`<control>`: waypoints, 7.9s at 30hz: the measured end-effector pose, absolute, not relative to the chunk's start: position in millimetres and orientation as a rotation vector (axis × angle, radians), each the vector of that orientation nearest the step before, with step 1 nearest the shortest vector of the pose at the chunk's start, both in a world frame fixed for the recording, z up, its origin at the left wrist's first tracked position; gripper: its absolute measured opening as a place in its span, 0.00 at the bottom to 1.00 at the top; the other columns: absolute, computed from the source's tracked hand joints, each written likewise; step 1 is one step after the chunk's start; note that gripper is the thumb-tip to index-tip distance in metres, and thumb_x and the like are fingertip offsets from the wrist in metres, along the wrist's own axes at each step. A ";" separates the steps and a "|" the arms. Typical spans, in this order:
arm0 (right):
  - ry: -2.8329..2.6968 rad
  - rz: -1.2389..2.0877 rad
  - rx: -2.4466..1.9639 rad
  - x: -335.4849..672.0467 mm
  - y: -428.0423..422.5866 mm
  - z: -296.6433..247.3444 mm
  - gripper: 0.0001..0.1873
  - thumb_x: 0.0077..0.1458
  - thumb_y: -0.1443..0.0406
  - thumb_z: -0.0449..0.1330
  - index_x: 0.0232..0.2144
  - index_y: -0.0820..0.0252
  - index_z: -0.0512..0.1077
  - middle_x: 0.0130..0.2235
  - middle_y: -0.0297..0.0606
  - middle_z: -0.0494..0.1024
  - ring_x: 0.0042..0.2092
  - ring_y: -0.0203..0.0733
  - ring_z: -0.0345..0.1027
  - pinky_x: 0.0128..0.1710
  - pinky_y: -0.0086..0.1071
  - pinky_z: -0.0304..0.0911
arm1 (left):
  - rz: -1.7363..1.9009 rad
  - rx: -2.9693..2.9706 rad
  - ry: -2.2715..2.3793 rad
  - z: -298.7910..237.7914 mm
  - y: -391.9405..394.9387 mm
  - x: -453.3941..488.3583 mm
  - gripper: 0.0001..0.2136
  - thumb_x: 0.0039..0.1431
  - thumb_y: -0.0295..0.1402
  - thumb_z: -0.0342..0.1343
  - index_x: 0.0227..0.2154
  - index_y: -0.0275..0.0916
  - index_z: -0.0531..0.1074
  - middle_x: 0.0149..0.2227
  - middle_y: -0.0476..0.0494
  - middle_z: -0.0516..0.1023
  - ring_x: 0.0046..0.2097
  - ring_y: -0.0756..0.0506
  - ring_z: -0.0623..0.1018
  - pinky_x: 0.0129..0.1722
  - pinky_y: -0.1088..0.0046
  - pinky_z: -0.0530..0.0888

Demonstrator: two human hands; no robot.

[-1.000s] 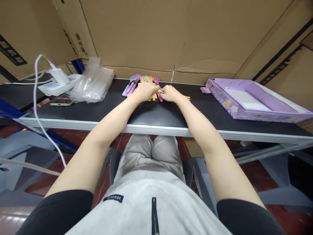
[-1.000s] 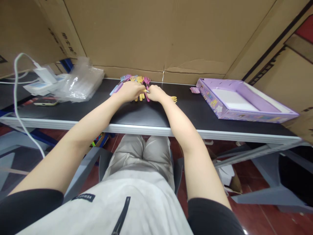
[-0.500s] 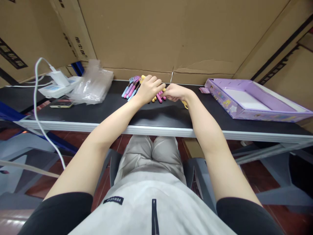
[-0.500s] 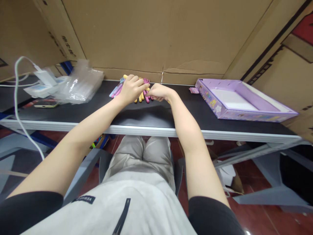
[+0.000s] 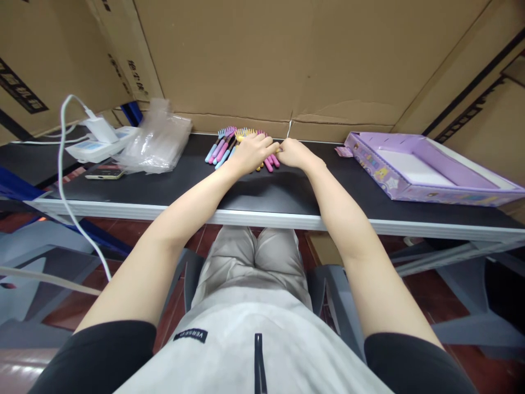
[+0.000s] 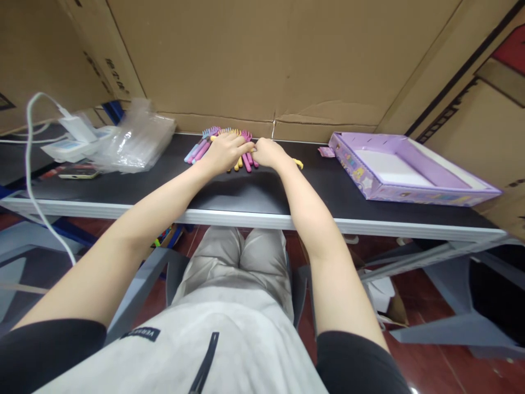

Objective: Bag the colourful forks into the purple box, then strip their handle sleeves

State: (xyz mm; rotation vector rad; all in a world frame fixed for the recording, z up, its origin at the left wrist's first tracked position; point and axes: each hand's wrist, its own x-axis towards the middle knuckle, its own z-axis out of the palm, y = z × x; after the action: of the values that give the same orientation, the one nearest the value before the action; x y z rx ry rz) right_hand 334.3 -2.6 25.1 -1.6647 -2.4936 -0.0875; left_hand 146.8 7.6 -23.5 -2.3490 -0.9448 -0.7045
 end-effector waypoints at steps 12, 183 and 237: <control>-2.499 -0.460 -1.589 328.9 -1.0 22.4 0.26 0.77 0.68 0.50 0.61 0.70 0.85 0.57 0.66 0.88 0.60 0.64 0.83 0.59 0.45 0.69 | -0.641 -2.504 -1.360 -7.8 -1.7 145.4 0.13 0.75 0.29 0.56 0.51 0.38 0.85 0.43 0.34 0.90 0.48 0.34 0.89 0.48 0.65 0.76; -2.545 -0.559 -1.629 324.8 -7.9 25.3 0.25 0.75 0.68 0.53 0.60 0.69 0.87 0.55 0.65 0.89 0.58 0.65 0.84 0.57 0.45 0.69 | -0.999 -2.762 -1.359 -9.7 8.7 131.8 0.17 0.75 0.46 0.59 0.39 0.40 0.86 0.31 0.44 0.84 0.41 0.40 0.83 0.43 0.68 0.73; -2.605 -0.589 -1.582 328.3 -6.4 20.4 0.25 0.74 0.67 0.52 0.57 0.66 0.88 0.55 0.65 0.89 0.56 0.64 0.84 0.53 0.44 0.67 | -1.020 -3.088 -1.597 -0.9 5.5 124.6 0.24 0.71 0.56 0.63 0.30 0.40 0.80 0.24 0.46 0.75 0.28 0.47 0.68 0.33 0.66 0.66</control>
State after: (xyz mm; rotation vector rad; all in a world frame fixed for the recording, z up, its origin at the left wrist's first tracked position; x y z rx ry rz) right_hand 328.3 -6.4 20.4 -1.5823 -2.6046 -0.5885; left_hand 124.6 5.5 -0.9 -3.0881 -1.5970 -1.0204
